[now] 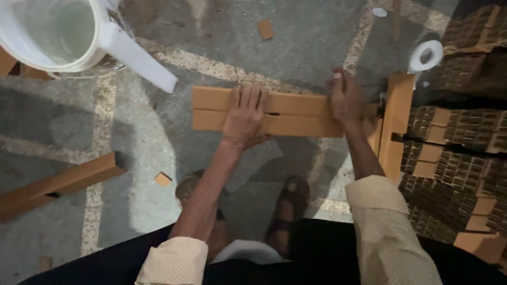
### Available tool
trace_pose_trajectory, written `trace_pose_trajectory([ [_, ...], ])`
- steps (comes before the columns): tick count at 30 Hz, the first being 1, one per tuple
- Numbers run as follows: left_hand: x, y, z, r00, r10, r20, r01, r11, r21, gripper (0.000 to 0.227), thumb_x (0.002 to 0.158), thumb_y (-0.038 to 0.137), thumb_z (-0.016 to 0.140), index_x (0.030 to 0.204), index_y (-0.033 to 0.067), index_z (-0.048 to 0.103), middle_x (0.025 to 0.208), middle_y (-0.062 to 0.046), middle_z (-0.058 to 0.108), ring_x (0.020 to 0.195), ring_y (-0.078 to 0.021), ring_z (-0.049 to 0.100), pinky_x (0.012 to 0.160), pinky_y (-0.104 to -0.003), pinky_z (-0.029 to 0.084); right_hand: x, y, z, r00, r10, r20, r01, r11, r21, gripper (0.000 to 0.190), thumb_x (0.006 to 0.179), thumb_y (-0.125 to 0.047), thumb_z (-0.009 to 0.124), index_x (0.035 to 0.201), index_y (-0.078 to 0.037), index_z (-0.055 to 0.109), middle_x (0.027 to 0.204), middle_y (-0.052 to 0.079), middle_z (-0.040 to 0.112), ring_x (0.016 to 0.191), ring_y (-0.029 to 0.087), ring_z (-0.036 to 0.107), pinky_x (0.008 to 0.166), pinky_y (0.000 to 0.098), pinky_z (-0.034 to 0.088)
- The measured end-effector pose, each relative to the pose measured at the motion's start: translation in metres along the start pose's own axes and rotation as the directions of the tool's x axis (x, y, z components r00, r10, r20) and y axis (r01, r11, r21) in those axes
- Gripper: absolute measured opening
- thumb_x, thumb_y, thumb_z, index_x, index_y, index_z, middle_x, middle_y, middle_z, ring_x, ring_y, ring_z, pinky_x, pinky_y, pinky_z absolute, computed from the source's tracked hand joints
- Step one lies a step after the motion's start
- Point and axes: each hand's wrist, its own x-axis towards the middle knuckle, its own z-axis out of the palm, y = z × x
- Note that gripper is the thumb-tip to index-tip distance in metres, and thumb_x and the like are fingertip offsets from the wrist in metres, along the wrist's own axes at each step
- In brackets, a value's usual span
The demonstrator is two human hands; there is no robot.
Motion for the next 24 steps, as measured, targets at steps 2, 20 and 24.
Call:
trace_pose_trajectory([
  [2, -0.001, 0.000, -0.001, 1.000, 0.000, -0.009, 0.000, 0.998, -0.055, 0.119, 0.064, 0.078, 0.080, 0.139, -0.0085, 0.046, 0.134, -0.025, 0.048, 0.130, -0.0430, 0.042, 0.117, -0.059, 0.029, 0.001, 0.004, 0.000, 1.000, -0.015, 0.002, 0.015, 0.999, 0.048, 0.041, 0.111, -0.029, 0.040, 0.136, -0.007, 0.063, 0.107, 0.014, 0.076, 0.100, 0.028, 0.072, 0.089, 0.0387, 0.054],
  [20, -0.002, 0.003, 0.002, 1.000, -0.013, 0.021, 0.012, 1.000, 0.018, 0.123, 0.056, 0.078, 0.081, 0.141, -0.0032, 0.045, 0.136, -0.021, 0.048, 0.134, -0.0390, 0.042, 0.118, -0.057, 0.029, 0.009, 0.020, 0.011, 0.999, -0.008, -0.048, 0.016, 0.985, 0.173, 0.044, 0.111, -0.029, 0.045, 0.110, 0.005, 0.073, 0.089, 0.015, 0.075, 0.082, 0.022, 0.073, 0.078, 0.0343, 0.057],
  [24, 0.001, 0.002, 0.002, 1.000, -0.012, 0.026, 0.012, 1.000, -0.018, 0.119, 0.059, 0.076, 0.081, 0.140, -0.0031, 0.045, 0.134, -0.021, 0.049, 0.133, -0.0386, 0.042, 0.116, -0.058, 0.029, 0.011, 0.033, 0.014, 0.999, -0.003, -0.046, 0.007, 0.995, 0.098, 0.044, 0.110, -0.028, 0.045, 0.109, 0.004, 0.074, 0.093, 0.014, 0.077, 0.084, 0.021, 0.075, 0.078, 0.0337, 0.057],
])
